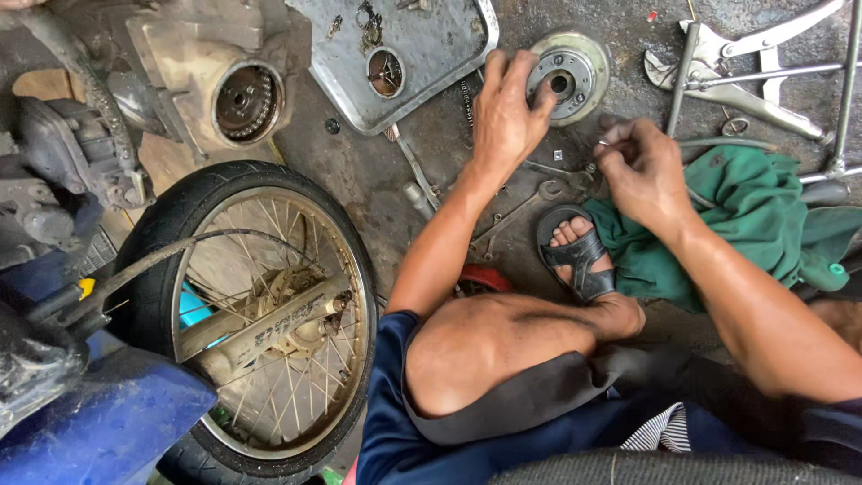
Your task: The person works on a motorcycle brake assembly, repeatedly inserting and adjusting small metal components into the hub using both hands. They handle a brake drum, springs, and pins, occasionally picking up and placing down tools and parts on the floor.
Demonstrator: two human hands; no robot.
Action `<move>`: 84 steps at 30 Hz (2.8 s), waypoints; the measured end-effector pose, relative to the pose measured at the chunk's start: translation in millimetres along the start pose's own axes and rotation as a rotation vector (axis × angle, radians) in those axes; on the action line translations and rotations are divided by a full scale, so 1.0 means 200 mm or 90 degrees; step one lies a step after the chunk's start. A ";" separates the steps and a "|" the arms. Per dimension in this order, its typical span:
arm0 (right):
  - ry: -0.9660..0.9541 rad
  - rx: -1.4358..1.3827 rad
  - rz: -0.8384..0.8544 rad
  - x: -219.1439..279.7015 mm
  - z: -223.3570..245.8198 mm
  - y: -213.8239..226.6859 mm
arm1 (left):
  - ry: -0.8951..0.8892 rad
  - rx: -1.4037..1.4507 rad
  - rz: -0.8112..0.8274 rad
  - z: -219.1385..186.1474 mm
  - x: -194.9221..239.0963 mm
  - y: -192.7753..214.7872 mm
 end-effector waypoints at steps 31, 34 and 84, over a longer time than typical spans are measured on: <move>0.397 0.243 -0.051 -0.10 0.45 0.11 | 0.498 0.534 -0.100 0.05 0.32 -0.05; 0.451 0.233 -0.055 0.04 0.38 0.04 | 0.497 0.497 -0.087 -0.01 0.39 0.01; 0.521 0.369 -0.050 -0.02 0.41 -0.11 | 0.532 0.831 0.034 0.03 0.60 -0.14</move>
Point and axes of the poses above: each hand's wrist, its own x-axis away from the middle knuckle, its own y-axis out of the back of the hand, z = x × y, the point moved 7 cm from there along -x, towards the middle knuckle, and after that the axes turned 2 degrees about -y, right-handed, at the moved point
